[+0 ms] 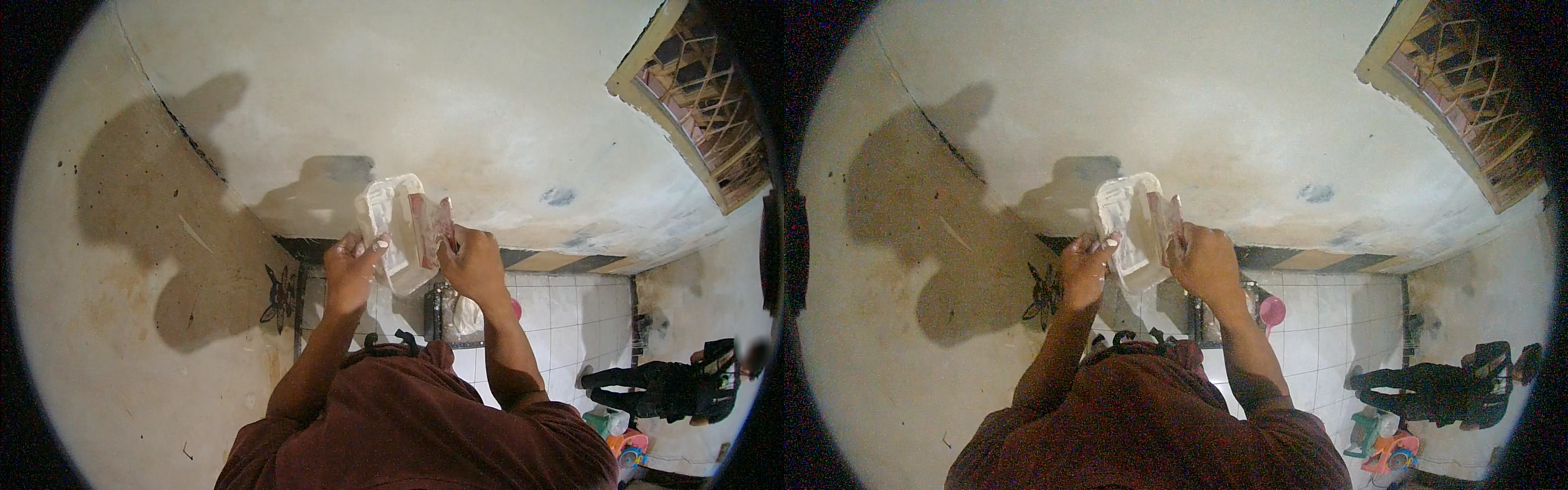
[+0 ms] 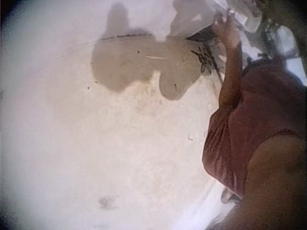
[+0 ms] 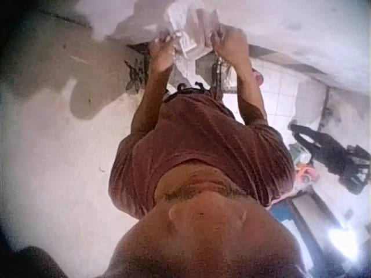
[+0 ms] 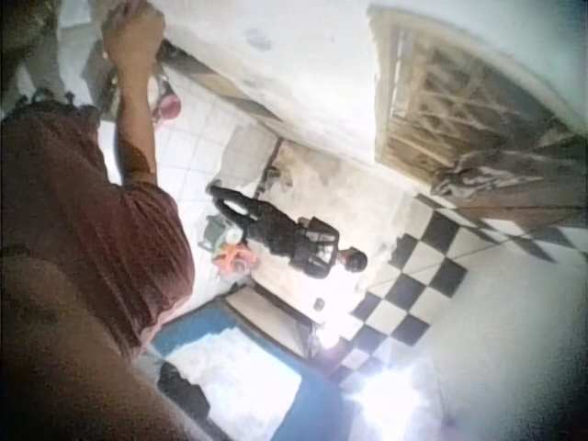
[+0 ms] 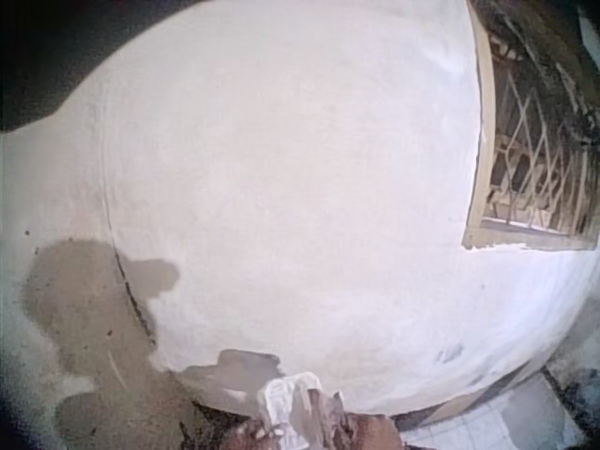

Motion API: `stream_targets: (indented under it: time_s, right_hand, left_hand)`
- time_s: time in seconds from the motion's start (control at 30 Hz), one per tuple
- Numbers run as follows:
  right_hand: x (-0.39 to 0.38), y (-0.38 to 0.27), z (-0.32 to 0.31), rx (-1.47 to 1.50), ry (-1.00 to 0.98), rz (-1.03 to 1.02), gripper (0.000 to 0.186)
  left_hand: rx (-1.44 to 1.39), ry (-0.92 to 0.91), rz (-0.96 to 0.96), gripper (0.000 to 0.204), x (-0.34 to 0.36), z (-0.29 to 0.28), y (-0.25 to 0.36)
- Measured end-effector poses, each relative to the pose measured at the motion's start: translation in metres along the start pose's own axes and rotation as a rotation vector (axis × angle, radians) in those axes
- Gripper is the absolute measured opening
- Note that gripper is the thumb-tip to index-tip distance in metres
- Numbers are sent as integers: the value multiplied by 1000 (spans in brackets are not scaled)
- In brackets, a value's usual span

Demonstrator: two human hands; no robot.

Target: The person applies a white plaster or filler substance to holes and cracks in a wall using a putty knife and a plastic container, smoothing the material over the surface.

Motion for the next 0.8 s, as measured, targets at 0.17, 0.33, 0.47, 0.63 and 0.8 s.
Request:
stream_targets:
  time_s: [0.17, 0.33, 0.47, 0.63, 0.8]
  right_hand:
    - [0, 2, 6, 67, 22, 20, 20]
    - [-2, 13, 14, 151, 65, 0, 16]
    - [-2, 8, 12, 189, 79, -26, 16]
    - [-3, 3, 15, 129, 40, 45, 15]
    - [-13, 6, 32, -7, 32, 105, 21]
  left_hand:
    - [27, 5, 3, 24, -2, -1, -2]
    - [74, 3, -23, 27, -2, 1, 2]
    - [10, -64, 2, 30, 1, 5, -4]
    - [66, -119, 41, 31, -1, 20, -2]
    - [102, -141, -5, 31, 1, 21, -15]
Point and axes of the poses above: each hand's wrist, its own x-axis towards the middle knuckle, its own z-axis out of the palm, y = z × x, the point moved 9 cm from there along x, towards the middle knuckle, and after that the axes turned 5 degrees about -z, right-handed, at the moved point
